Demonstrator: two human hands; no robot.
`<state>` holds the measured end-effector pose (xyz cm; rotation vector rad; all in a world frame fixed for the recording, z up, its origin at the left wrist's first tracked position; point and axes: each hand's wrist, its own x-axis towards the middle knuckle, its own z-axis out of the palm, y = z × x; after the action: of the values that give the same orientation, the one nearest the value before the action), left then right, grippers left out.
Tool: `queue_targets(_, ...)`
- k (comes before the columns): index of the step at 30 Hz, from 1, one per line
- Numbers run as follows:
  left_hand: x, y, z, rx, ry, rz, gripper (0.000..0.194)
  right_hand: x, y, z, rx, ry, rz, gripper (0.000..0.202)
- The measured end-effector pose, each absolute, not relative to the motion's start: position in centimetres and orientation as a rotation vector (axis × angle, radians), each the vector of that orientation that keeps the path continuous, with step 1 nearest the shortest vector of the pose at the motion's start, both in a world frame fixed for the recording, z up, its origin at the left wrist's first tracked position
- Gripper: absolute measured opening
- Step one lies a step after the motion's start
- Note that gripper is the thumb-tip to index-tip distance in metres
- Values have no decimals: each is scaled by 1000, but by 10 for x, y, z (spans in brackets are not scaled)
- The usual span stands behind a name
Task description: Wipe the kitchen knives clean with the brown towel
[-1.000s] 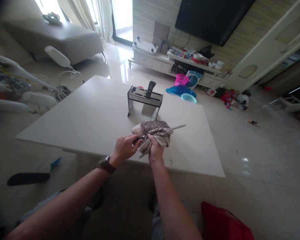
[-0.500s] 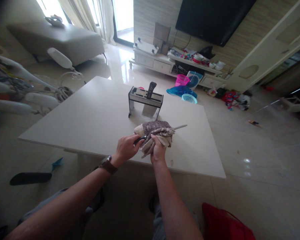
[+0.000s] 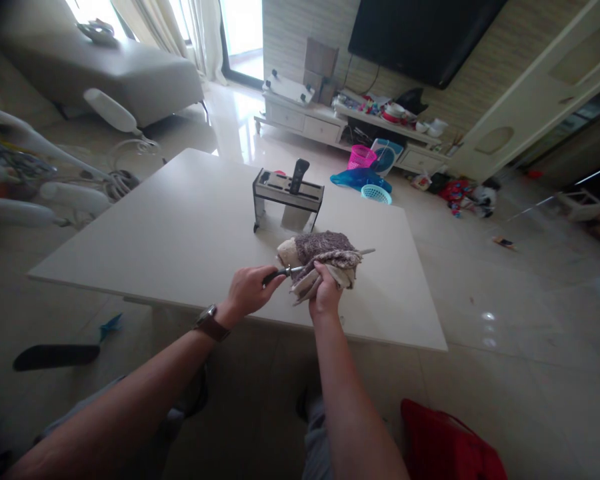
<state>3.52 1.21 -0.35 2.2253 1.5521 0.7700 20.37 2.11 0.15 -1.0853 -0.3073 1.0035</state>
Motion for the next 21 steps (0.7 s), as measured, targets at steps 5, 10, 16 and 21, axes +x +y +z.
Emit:
queue_targets(5,24,13,-1,2261,1543,716,43,241,32,5,-1017,-173,898,14)
queue_targets(10,18,11,2,2262,1603,692,41,267,35,11,-997,-56,733,12)
queue_targets(16,18,16,1,2058,1771,752,43,262,28,6,-1012,-228,896,9)
queue_targets(21,23,19,0,1970,1803,811,45,226,19,8,-1031,-306,1066,15)
